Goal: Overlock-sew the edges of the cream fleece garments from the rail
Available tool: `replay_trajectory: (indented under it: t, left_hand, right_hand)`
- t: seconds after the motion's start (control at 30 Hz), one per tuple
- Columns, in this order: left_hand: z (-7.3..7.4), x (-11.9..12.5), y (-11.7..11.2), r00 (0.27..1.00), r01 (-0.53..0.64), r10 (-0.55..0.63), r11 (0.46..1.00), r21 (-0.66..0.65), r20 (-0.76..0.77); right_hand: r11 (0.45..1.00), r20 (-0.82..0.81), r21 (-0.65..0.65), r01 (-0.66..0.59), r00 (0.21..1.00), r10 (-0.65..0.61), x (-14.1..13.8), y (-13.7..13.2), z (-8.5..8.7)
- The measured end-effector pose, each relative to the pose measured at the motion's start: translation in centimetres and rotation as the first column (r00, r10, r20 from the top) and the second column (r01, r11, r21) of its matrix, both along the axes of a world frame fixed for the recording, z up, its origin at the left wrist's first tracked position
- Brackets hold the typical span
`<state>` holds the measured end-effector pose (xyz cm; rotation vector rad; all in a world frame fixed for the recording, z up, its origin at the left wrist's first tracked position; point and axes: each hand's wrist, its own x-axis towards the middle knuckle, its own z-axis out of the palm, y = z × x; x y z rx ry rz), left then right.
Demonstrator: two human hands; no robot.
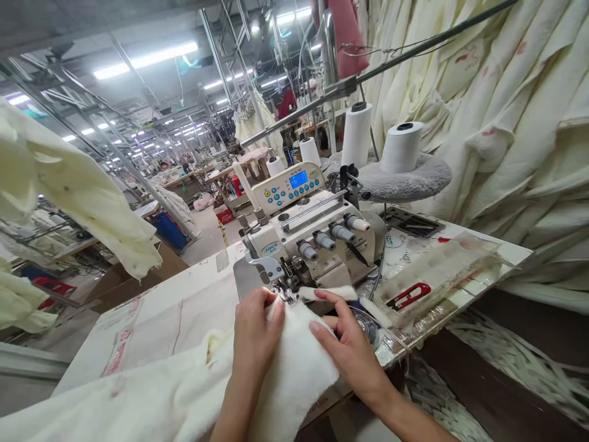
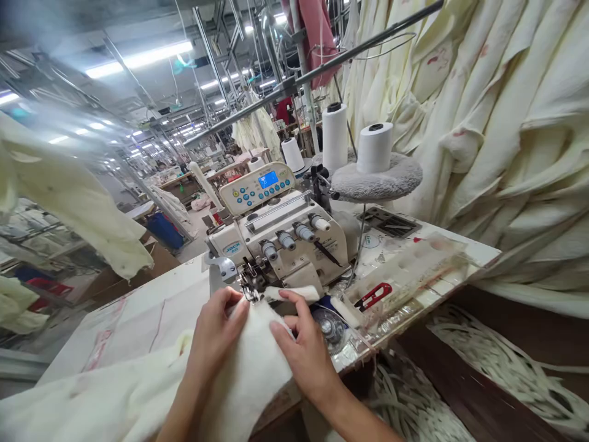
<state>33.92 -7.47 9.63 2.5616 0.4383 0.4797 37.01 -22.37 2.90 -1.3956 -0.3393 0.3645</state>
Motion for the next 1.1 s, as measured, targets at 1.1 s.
replay_trajectory:
  t: [1.1]
  left_hand:
    - [-3.8, -8.2, -6.5, 0.815, 0.134, -0.408, 0.823, 0.553, 0.411]
  right_hand:
    - [0.946, 0.228, -0.171, -0.277, 0.923, 0.311, -3.1, -5.0, 1.3]
